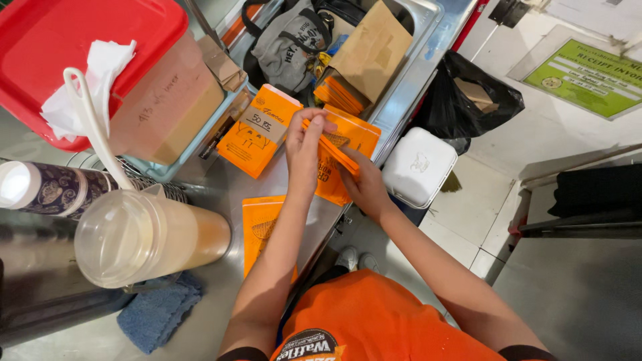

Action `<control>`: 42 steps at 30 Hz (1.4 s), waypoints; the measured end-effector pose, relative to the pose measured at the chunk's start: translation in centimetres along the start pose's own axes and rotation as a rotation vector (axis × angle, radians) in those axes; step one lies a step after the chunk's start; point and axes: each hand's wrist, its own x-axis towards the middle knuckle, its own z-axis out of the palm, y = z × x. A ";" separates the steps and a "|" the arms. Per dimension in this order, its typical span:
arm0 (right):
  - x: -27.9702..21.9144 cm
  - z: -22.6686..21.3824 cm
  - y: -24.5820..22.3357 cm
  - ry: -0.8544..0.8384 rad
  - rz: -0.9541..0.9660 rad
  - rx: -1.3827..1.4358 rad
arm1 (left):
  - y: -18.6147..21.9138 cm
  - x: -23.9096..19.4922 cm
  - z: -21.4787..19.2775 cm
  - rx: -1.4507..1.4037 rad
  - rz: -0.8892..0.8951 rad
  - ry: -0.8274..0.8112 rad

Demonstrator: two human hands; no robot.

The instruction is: The person writes on an orange packet with a marker, then folds a brown paper bag and places it in a sink. They proceed to pick up a stack of orange packets, separate them into smaller piles, and arrange them on the counter.

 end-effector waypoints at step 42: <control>-1.6 -14.1 -14.1 0.237 0.438 0.930 | 16.3 -11.3 6.3 1.056 1.134 -0.381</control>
